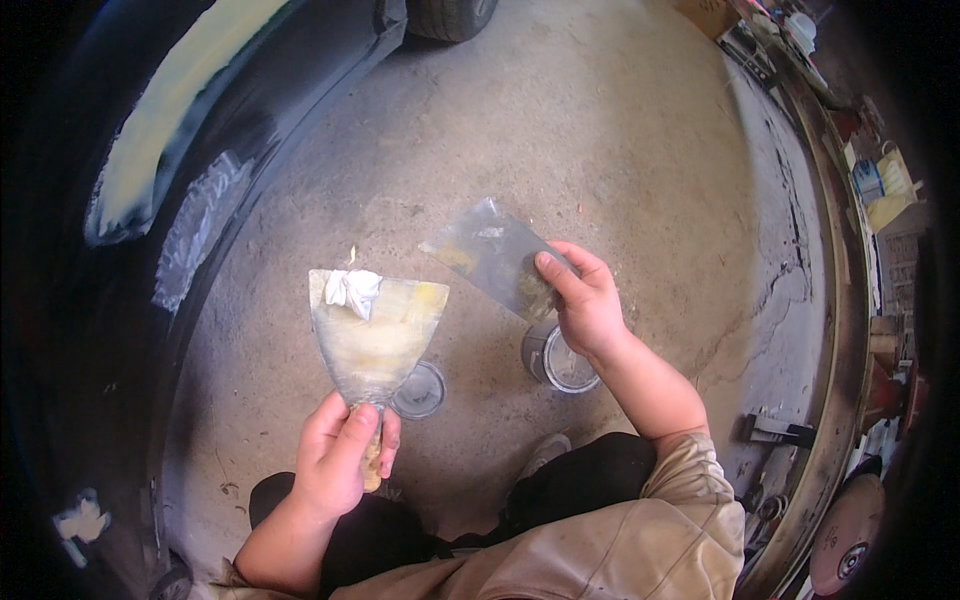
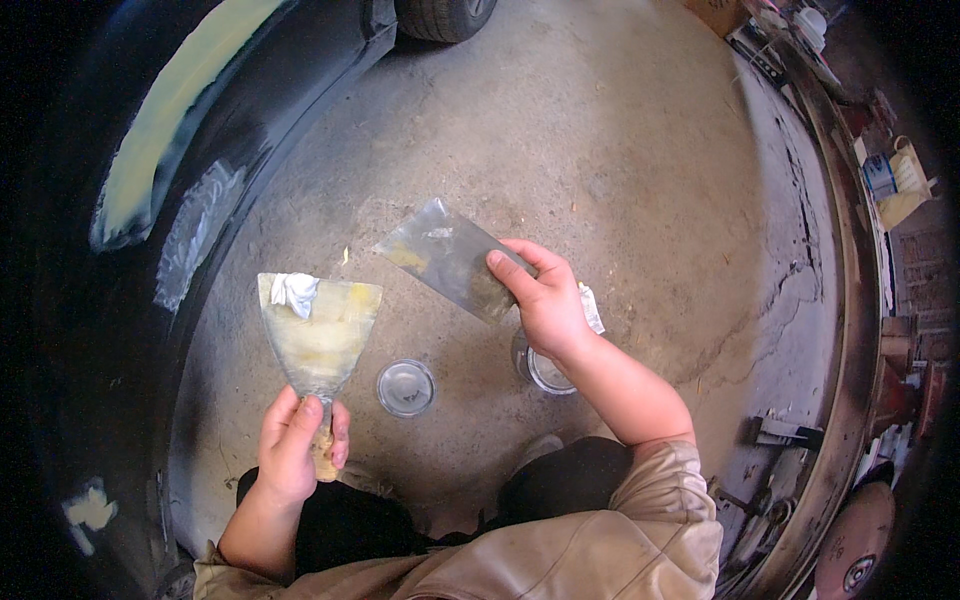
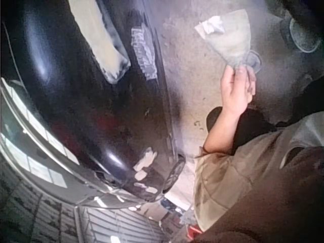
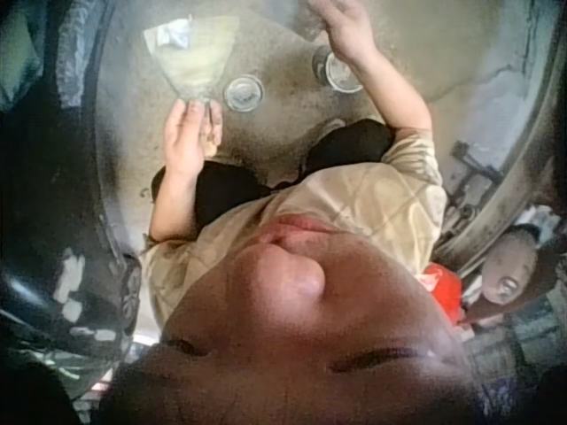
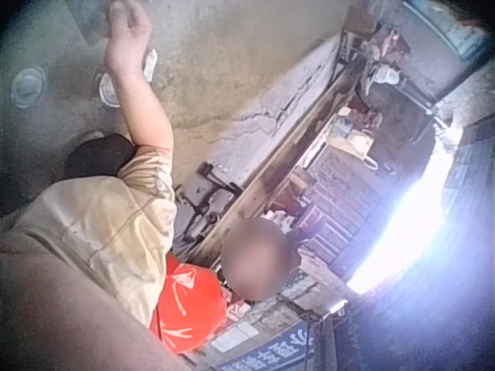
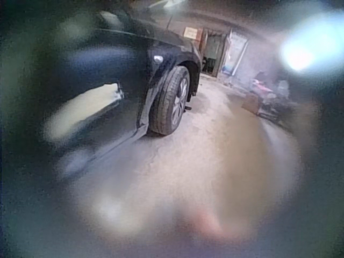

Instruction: The person applies body filler to a car door using a putty knife and a mixing palette. They scoop filler from a container, spread it onto the palette, and apply it to the door surface in smooth strokes.

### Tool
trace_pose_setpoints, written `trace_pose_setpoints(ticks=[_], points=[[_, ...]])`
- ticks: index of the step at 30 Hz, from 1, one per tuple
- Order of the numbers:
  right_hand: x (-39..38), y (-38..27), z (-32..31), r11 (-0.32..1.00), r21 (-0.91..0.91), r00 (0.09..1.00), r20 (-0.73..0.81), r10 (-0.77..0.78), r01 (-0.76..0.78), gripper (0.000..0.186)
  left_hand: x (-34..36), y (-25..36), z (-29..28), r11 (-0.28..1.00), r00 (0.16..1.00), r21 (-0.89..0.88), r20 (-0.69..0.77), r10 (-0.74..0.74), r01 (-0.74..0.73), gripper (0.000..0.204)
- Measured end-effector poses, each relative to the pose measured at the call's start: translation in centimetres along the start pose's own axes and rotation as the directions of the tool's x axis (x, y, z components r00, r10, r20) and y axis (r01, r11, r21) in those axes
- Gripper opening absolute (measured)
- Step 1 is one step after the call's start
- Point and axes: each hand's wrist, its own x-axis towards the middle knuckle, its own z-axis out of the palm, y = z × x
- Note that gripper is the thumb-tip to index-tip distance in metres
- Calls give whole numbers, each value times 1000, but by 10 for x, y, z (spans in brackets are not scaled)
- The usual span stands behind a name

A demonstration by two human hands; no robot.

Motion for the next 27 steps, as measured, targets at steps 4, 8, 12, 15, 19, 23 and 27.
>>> trace_pose_setpoints(ticks=[4, 8, 12, 15, 19, 23, 27], points=[[-4, 2, -1, 991, 64, 992, 36, -121, 118, 31, 0, -1, 2, 1000, 1000, 0, 4, -11, 11, 29], [-10, -2, 1, 985, -24, 973, 158, -166, 172, 25, 3, -1, 4, 1000, 1000, 21, 21, -9, 9, 31], [-16, -3, 4, 989, -37, 973, 184, -137, 146, 34, 4, -3, 7, 998, 999, 48, 20, -42, 41, 30], [-20, 0, 4, 977, -117, 974, 163, -158, 178, 35, 2, -4, 7, 997, 996, 38, 52, -73, 71, 26], [-28, -2, 2, 809, -410, 906, 221, -360, 421, 27, 1, -6, 8, 989, 986, 55, 94, -140, 135, 24], [-39, -12, 2, 527, -564, 766, 376, -521, 636, 28, 0, -6, 9, 976, 969, 35, 113, -218, 216, 23], [-44, -24, 4, 398, -517, 646, 509, -569, 758, 34, -3, -3, 9, 966, 961, 20, 99, -259, 258, 24]])
